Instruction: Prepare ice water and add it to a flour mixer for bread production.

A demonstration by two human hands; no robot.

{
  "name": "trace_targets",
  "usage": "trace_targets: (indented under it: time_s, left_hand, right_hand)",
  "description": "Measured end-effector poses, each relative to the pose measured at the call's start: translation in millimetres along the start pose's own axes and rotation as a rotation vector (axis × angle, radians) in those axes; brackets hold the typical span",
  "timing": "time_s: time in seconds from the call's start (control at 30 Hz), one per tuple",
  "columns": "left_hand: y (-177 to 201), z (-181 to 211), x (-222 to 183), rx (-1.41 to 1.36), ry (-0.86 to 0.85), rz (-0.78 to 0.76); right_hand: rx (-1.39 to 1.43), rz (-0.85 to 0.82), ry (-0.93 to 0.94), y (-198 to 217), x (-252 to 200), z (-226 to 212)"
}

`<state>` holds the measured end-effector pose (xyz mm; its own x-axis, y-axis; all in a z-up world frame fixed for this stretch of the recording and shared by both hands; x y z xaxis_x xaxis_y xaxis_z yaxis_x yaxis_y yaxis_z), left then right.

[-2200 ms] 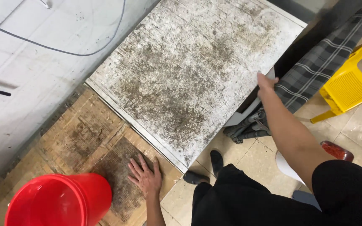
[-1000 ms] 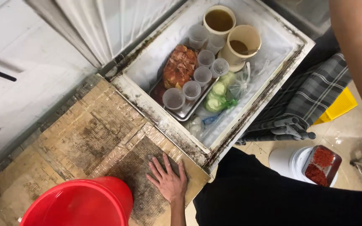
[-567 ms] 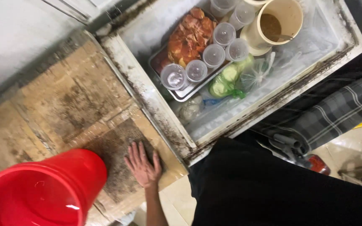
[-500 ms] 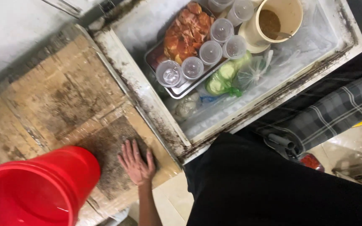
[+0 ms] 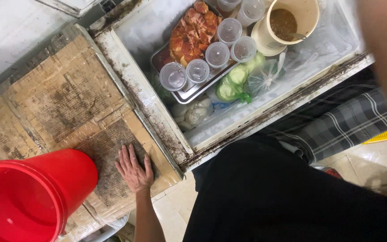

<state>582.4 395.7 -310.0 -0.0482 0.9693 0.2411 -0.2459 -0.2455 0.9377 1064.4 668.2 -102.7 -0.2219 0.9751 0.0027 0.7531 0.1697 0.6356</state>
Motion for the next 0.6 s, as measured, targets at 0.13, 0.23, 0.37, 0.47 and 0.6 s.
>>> trace_targets:
  time_s: [0.13,0.23,0.37,0.47,0.6]
  left_hand:
    - [1,-1,1,0.001,0.05,0.018]
    - [2,-2,0,-0.017,0.046,0.031]
    - [1,-3,2,-0.013,0.056,0.022]
    - [-2,-3,1,-0.008,0.066,0.008]
    - [0,-1,1,0.013,0.069,-0.002]
  right_hand:
    - [-0.096,-0.045,0.027,-22,-9,41]
    - [-0.16,-0.095,0.053,-41,-12,63]
    - [-0.228,-0.156,0.08,-106,-27,251]
    - [-0.452,-0.367,-0.177,-132,-47,349]
    - [-0.74,-0.435,-0.403,-158,-66,458]
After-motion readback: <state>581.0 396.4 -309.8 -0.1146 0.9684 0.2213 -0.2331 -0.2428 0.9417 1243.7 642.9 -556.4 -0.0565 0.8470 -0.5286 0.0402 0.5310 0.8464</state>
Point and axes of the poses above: each hand's wrist, its own x-axis towards the middle knuckle, its own y-axis out of the back of the hand, z = x × y, the point moved 2 cm from there along x, towards the middle knuckle, and after that the axes turned 1 degree about -x, right-handed, at the moved point
